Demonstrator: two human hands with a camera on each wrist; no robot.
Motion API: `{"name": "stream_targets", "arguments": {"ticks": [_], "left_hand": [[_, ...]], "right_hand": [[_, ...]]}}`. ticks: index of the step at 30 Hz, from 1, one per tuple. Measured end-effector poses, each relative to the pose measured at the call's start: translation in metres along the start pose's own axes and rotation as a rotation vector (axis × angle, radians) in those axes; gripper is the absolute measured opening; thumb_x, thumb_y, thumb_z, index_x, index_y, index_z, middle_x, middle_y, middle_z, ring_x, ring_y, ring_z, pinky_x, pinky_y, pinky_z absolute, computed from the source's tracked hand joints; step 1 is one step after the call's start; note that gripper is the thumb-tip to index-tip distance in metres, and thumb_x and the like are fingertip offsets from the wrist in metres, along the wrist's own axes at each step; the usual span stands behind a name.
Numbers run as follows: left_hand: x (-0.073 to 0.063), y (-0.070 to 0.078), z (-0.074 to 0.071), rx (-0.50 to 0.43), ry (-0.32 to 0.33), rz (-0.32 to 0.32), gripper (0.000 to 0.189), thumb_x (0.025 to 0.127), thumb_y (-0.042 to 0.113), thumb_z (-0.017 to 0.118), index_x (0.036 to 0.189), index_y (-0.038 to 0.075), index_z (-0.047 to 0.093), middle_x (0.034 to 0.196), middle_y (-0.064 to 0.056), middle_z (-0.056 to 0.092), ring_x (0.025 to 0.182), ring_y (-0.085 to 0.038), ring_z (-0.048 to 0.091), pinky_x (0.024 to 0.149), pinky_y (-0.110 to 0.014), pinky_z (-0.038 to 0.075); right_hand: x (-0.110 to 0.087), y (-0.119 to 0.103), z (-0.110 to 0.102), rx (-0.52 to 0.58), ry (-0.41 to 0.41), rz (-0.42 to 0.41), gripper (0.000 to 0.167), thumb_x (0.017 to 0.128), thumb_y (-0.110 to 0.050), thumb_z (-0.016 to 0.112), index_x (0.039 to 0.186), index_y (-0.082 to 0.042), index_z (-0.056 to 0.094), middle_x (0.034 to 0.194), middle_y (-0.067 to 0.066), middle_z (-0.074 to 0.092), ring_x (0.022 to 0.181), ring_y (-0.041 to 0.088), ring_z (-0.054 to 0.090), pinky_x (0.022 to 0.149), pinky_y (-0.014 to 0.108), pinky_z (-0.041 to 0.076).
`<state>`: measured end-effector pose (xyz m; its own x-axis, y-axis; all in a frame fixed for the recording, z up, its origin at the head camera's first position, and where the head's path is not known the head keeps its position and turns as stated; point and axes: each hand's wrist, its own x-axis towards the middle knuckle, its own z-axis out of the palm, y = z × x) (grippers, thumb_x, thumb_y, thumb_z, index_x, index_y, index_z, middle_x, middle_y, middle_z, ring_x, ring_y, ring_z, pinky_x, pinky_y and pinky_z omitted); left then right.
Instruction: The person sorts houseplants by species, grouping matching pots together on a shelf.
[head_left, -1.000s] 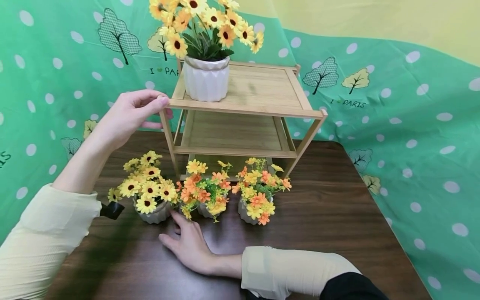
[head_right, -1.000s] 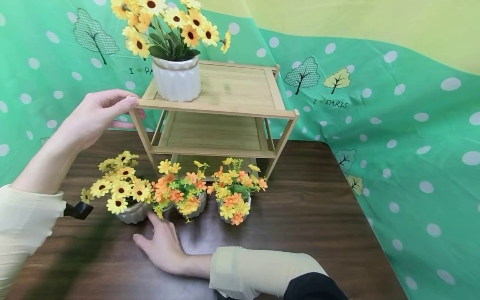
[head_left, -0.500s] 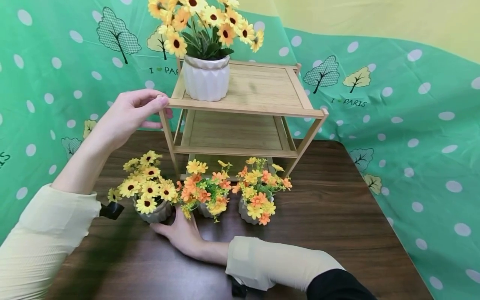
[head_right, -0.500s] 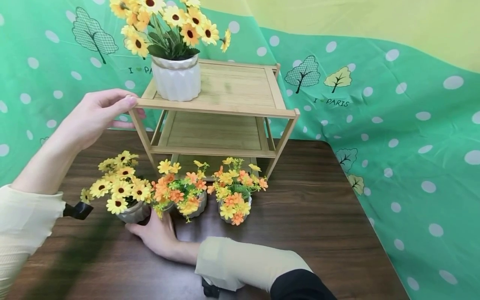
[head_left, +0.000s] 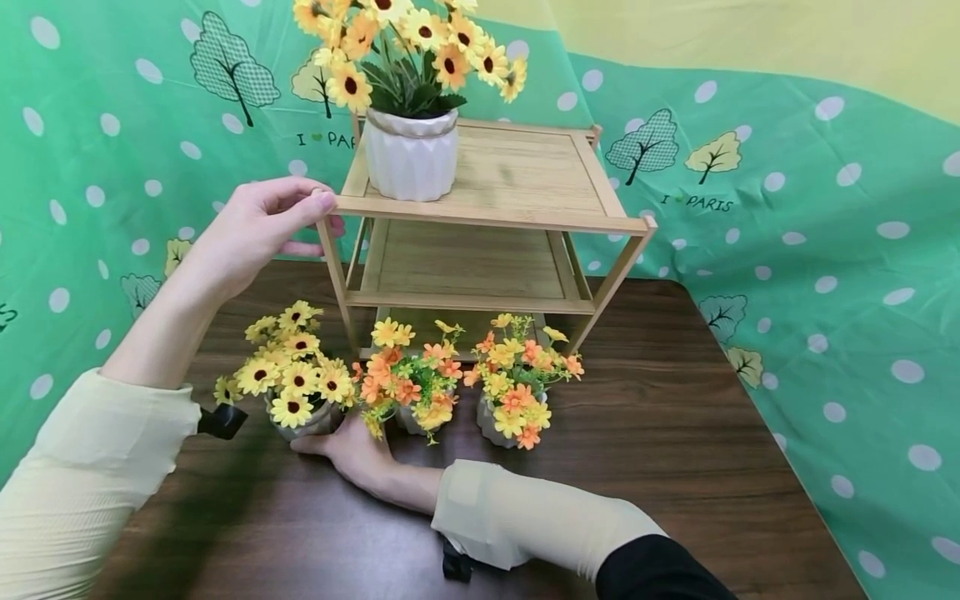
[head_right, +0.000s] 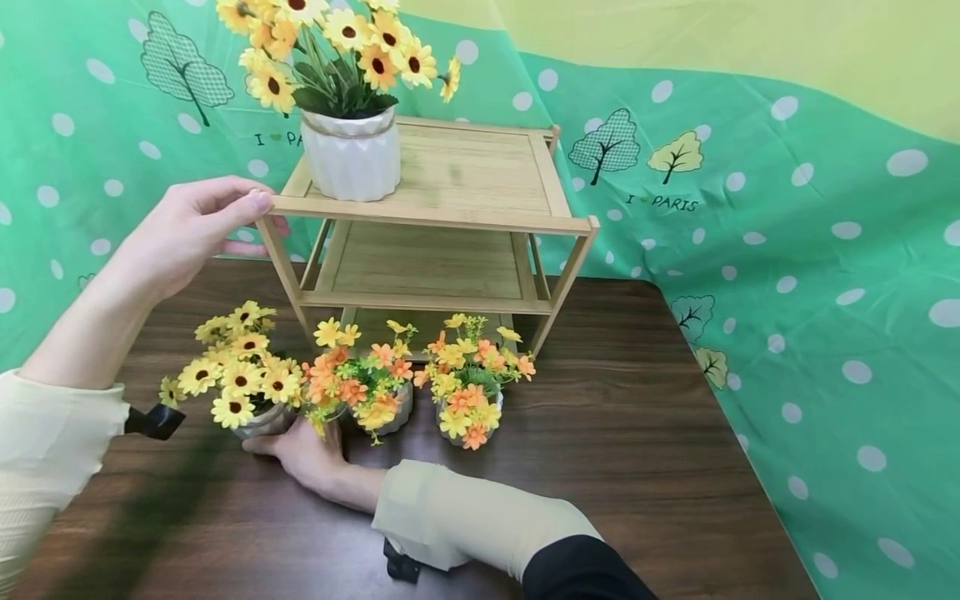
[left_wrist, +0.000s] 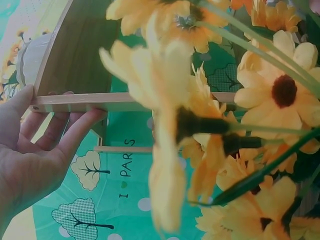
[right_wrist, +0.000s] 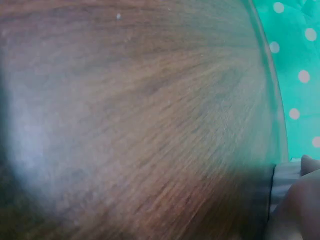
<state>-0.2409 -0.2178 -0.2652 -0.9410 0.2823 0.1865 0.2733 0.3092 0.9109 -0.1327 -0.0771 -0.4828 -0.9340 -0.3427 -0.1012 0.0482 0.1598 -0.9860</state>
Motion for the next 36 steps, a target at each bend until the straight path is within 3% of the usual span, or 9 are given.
{"name": "stream_targets", "arguments": {"ticks": [8,11,15,21,26,30,32,34,36], "left_hand": [[-0.001,0.001,0.0,-0.002,0.001,-0.002,0.037,0.104,0.043,0.059,0.12,0.011,0.068,0.106,0.0,0.069,0.106,-0.012,0.067,0.081,-0.02,0.063],[-0.001,0.001,0.0,0.001,0.002,-0.007,0.037,0.104,0.043,0.059,0.121,0.011,0.068,0.107,0.001,0.069,0.105,-0.011,0.068,0.08,-0.02,0.063],[-0.001,0.001,0.0,0.011,-0.002,-0.016,0.038,0.104,0.044,0.058,0.123,0.012,0.067,0.11,0.002,0.067,0.105,-0.01,0.068,0.081,-0.02,0.063],[-0.002,0.005,-0.003,0.053,-0.025,-0.022,0.041,0.104,0.047,0.057,0.125,0.013,0.066,0.112,0.001,0.068,0.108,-0.01,0.067,0.083,-0.021,0.063],[-0.001,0.007,-0.007,0.061,-0.058,-0.023,0.041,0.104,0.045,0.056,0.126,0.011,0.066,0.112,0.001,0.069,0.109,-0.01,0.068,0.083,-0.02,0.063],[0.0,0.006,-0.009,0.06,-0.082,-0.031,0.04,0.105,0.043,0.056,0.128,0.012,0.065,0.112,0.003,0.069,0.108,-0.007,0.068,0.084,-0.019,0.062],[0.0,0.006,-0.01,0.064,-0.091,-0.028,0.04,0.105,0.043,0.056,0.128,0.012,0.065,0.111,0.004,0.069,0.108,-0.007,0.068,0.084,-0.019,0.062],[0.001,0.006,-0.01,0.063,-0.096,-0.027,0.04,0.105,0.043,0.056,0.128,0.012,0.065,0.11,0.004,0.07,0.108,-0.007,0.069,0.084,-0.019,0.062],[0.002,0.006,-0.01,0.058,-0.1,-0.027,0.039,0.105,0.042,0.056,0.128,0.011,0.064,0.109,0.004,0.07,0.107,-0.007,0.069,0.083,-0.018,0.062]], "right_hand": [[0.005,-0.002,0.008,0.144,0.029,0.031,0.029,0.079,0.003,0.084,0.081,-0.011,0.059,0.074,-0.001,0.068,0.067,-0.007,0.057,0.086,0.01,0.052],[0.005,-0.001,0.009,0.083,0.073,0.026,0.04,0.077,-0.001,0.087,0.102,-0.012,0.058,0.092,-0.009,0.064,0.083,-0.009,0.056,0.095,0.01,0.05],[0.0,-0.002,0.006,-0.041,0.11,0.022,0.065,0.071,-0.01,0.093,0.124,-0.01,0.055,0.109,-0.007,0.063,0.095,-0.007,0.054,0.1,0.013,0.049],[-0.014,-0.01,-0.002,-0.18,0.085,-0.035,0.078,0.068,-0.021,0.096,0.135,-0.014,0.057,0.128,-0.002,0.069,0.117,-0.001,0.061,0.105,0.014,0.048],[-0.03,-0.019,-0.013,-0.26,0.066,-0.014,0.067,0.063,-0.031,0.1,0.12,-0.018,0.068,0.109,-0.007,0.076,0.104,-0.001,0.066,0.098,0.015,0.051],[-0.044,-0.029,-0.021,-0.316,0.023,0.008,0.075,0.059,-0.036,0.101,0.122,-0.014,0.067,0.103,-0.008,0.076,0.097,-0.002,0.067,0.096,0.016,0.054],[-0.051,-0.034,-0.023,-0.37,-0.003,0.013,0.083,0.059,-0.04,0.101,0.129,-0.013,0.064,0.102,-0.007,0.077,0.099,0.0,0.068,0.098,0.018,0.054],[-0.058,-0.039,-0.025,-0.409,-0.033,0.006,0.093,0.06,-0.043,0.1,0.139,-0.016,0.058,0.115,-0.006,0.076,0.11,0.002,0.067,0.103,0.02,0.052],[-0.063,-0.044,-0.028,-0.419,-0.066,-0.013,0.094,0.061,-0.045,0.1,0.14,-0.021,0.056,0.107,-0.01,0.077,0.11,0.0,0.066,0.102,0.019,0.052]]}}
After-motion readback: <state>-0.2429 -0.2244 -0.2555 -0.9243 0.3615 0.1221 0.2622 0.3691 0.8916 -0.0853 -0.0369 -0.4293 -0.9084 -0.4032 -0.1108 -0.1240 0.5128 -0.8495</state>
